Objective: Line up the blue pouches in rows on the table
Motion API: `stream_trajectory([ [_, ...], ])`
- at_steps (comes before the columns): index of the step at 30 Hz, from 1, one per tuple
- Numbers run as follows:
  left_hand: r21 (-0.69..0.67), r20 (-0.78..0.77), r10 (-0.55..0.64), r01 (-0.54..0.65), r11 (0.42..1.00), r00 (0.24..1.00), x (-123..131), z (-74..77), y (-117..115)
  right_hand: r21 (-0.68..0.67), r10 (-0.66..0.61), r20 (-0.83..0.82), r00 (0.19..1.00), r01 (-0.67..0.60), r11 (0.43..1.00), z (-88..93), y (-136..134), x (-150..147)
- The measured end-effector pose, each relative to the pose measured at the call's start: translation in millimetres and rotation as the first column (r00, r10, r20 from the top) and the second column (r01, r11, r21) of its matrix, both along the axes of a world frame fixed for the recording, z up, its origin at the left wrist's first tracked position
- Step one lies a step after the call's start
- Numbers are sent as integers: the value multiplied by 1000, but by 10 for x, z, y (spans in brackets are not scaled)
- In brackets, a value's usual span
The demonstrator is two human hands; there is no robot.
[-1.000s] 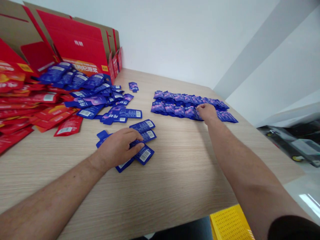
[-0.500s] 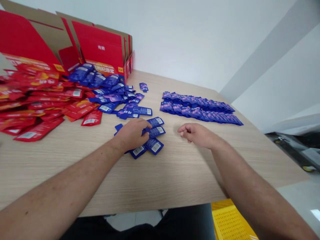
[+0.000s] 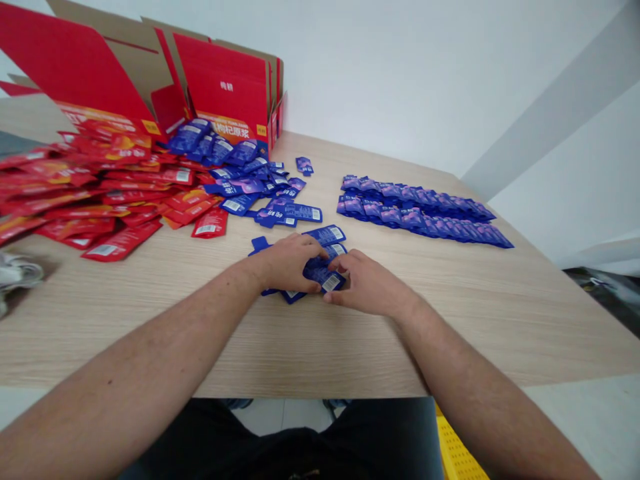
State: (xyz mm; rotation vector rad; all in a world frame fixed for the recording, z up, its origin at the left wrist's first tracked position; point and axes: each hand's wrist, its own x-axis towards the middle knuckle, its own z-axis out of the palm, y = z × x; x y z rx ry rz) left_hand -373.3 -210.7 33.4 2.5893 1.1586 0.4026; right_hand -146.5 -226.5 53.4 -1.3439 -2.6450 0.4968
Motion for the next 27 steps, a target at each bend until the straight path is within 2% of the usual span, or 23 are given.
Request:
stream_trajectory([
  [3,-2,0,-14,14,1000,1000,-16,-20,14,126,69,62,996,-77,989,-60,-117,-73],
  [7,9,18,-20,20,1000,1000,-31,-38,21,233,49,172,984,-89,968,-84,-195,-156],
  [11,26,42,-1,0,1000,999,-25,-2,10,258,-1,230,973,-61,964,-14,-223,-155],
  [16,17,29,63,-64,998,998,-6,47,5,269,-77,228,971,13,963,90,-144,-8],
  [19,22,4,94,-94,995,996,3,49,14,296,-54,183,982,-2,955,90,-28,145],
  [22,29,-21,103,-103,994,994,4,43,22,345,-24,72,997,-2,939,72,94,314],
  [27,23,-47,122,-121,992,991,-12,27,32,257,-117,-191,975,165,952,142,246,675],
])
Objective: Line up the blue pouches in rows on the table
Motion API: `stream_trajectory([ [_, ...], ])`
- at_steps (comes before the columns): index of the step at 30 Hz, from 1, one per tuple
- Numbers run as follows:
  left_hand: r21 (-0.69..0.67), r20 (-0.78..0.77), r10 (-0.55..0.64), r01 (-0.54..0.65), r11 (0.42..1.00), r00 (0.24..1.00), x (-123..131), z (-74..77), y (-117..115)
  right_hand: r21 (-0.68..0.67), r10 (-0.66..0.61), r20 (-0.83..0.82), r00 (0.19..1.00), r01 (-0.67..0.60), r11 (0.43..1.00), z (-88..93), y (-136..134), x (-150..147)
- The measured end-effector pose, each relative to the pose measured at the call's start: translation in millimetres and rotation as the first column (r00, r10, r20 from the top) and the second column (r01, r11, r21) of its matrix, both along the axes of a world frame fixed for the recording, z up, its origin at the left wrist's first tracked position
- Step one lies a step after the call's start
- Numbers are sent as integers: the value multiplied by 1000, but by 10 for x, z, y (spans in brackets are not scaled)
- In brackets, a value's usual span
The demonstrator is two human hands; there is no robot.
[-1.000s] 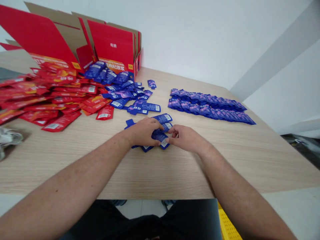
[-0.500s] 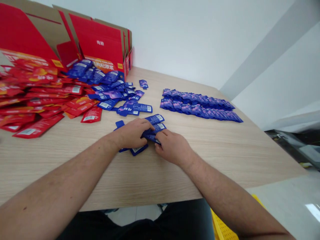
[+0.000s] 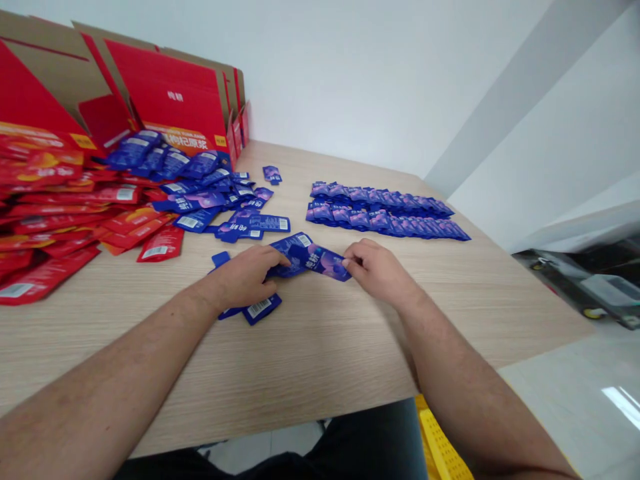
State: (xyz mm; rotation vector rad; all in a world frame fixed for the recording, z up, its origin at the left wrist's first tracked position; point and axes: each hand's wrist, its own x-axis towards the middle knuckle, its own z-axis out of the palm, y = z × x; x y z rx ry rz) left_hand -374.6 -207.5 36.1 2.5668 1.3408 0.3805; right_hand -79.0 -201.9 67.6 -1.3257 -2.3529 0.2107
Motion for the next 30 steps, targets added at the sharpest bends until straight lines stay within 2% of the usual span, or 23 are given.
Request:
stream_trajectory([
  [2,-4,11,-8,8,1000,1000,-7,-13,5,-84,-94,-116,989,84,993,54,64,215],
  [4,-5,20,-19,19,1000,1000,-9,-25,9,-220,-249,-256,934,195,956,101,153,479],
  [6,-7,27,-26,27,1000,999,-9,-31,10,-360,-428,-415,803,287,888,135,282,774],
  [9,-4,36,-34,35,999,999,-8,-35,8,-508,-613,-580,536,350,787,157,542,1211],
  [11,-1,39,-35,35,999,999,-11,-40,7,-575,-692,-588,419,385,722,149,732,1452],
  [13,-4,42,-32,32,999,999,-18,-48,8,-633,-758,-552,346,418,652,115,912,1625],
  [16,-18,42,-27,28,999,999,-24,-54,12,-695,-822,-491,290,439,570,25,1131,1743],
  [19,-34,42,-19,21,999,999,-19,-42,10,-728,-848,-454,272,435,530,-69,1283,1730],
  [30,-36,54,-10,12,999,998,-20,-57,13,-775,-888,-394,238,434,460,-175,1542,1544],
])
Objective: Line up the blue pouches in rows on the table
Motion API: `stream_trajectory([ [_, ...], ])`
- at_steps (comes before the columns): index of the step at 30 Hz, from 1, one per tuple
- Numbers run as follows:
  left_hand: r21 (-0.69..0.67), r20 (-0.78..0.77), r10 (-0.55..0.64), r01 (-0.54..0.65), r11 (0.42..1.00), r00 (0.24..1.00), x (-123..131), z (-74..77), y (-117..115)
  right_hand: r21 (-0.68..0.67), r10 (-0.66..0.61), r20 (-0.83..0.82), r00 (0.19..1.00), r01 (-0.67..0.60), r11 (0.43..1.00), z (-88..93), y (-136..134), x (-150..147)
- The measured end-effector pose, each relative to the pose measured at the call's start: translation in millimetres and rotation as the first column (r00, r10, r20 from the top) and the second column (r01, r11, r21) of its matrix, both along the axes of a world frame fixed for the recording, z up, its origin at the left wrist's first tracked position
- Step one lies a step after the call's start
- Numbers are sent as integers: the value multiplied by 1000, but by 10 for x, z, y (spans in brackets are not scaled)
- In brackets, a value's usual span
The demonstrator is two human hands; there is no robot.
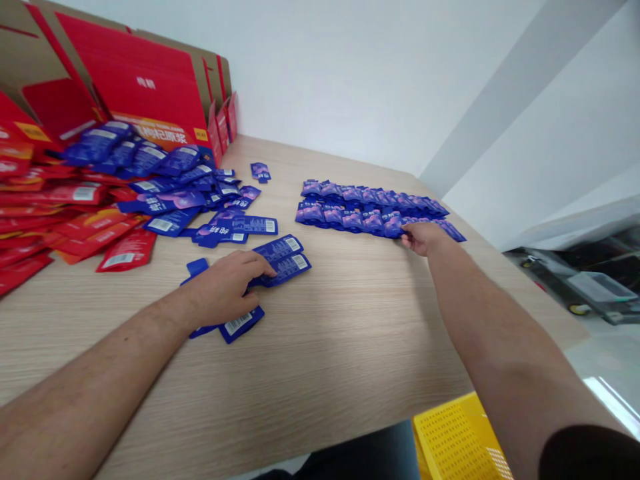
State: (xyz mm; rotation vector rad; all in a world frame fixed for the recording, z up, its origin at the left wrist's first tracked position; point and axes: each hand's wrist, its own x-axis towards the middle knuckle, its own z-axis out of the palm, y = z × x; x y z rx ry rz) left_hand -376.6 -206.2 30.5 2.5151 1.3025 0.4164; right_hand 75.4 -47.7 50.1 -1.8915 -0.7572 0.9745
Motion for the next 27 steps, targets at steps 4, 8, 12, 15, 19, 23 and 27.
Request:
stream_trajectory([
  [4,2,2,6,-6,1000,1000,-3,-6,3,6,25,-15,1000,-25,1000,-3,16,-66],
  [8,1,2,12,-12,1000,1000,3,0,4,23,24,-10,1000,-23,999,-19,68,-109],
  [12,-11,-4,23,-23,1000,1000,18,28,-2,30,-14,11,1000,13,999,-56,141,-121],
  [15,-16,-6,25,-25,1000,1000,22,37,-5,42,-19,22,1000,18,999,-66,150,-120],
  [19,-12,-4,13,-13,1000,1000,8,20,1,102,-42,68,997,35,994,-34,74,-112],
  [23,4,-8,-6,6,1000,1000,4,5,1,221,-43,125,991,15,975,37,-132,-168],
  [27,32,-10,29,-29,999,1000,24,8,-2,265,65,119,991,-95,959,77,-489,-401],
])
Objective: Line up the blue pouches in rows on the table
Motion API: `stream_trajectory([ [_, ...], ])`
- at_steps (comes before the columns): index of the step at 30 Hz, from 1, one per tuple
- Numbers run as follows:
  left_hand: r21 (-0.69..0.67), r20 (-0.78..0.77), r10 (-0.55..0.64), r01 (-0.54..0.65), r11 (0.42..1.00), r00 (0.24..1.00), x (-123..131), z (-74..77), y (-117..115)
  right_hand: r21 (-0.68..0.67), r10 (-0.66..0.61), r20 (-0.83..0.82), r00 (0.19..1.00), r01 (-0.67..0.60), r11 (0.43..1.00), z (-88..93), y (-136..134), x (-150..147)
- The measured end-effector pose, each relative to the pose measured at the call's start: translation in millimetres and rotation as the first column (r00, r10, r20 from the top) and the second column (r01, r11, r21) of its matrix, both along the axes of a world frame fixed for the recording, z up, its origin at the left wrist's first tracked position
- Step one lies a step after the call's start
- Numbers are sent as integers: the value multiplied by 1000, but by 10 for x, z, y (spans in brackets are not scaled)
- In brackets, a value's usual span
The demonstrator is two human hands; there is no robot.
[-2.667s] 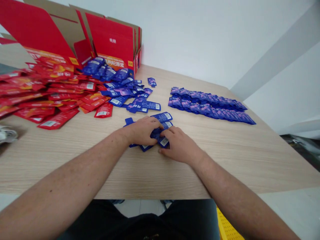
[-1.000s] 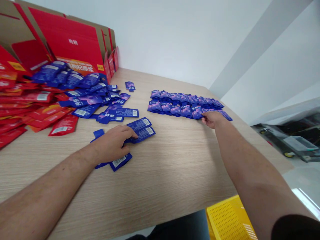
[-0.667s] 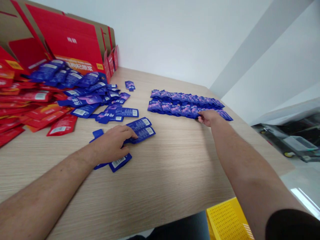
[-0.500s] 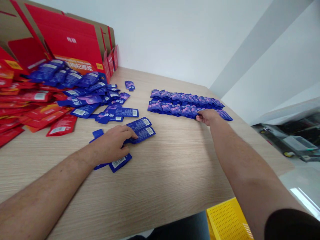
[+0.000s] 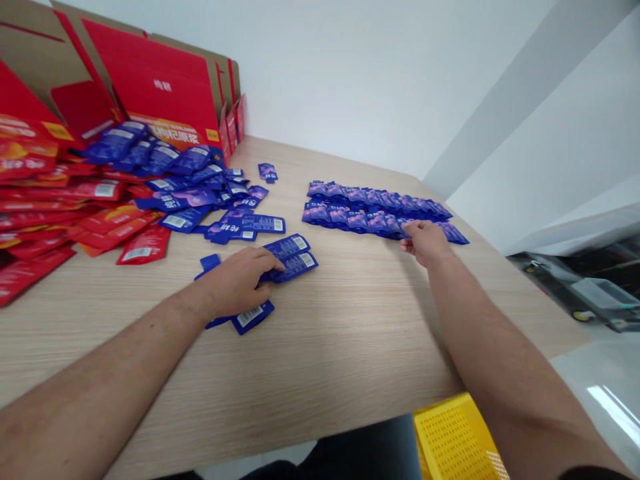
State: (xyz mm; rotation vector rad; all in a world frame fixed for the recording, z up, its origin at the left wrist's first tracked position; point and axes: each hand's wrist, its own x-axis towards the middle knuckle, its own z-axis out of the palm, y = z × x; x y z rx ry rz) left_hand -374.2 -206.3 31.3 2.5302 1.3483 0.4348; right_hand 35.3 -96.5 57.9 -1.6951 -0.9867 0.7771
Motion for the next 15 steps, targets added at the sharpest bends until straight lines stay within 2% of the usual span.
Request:
stream_trajectory([
  [2,35,0,54,-54,998,999,3,-2,10,-14,122,-4,992,-122,992,-7,-214,-177],
  [4,64,-16,122,-121,991,992,-7,-13,33,-46,271,12,963,-270,962,-25,-421,-374],
  [8,53,-83,258,-254,966,963,-48,-52,91,-193,539,126,833,-513,837,-84,-716,-776],
  [10,44,-115,290,-286,957,950,-61,-70,108,-227,637,318,702,-596,770,-126,-782,-969],
  [11,45,-124,294,-291,956,948,-63,-76,111,-217,655,452,605,-638,739,-148,-796,-1061],
  [13,50,-128,288,-284,958,949,-63,-85,111,-181,607,703,371,-732,657,-187,-797,-1237],
  [15,52,-122,275,-271,961,954,-60,-90,107,-197,523,836,166,-799,568,-214,-776,-1399],
])
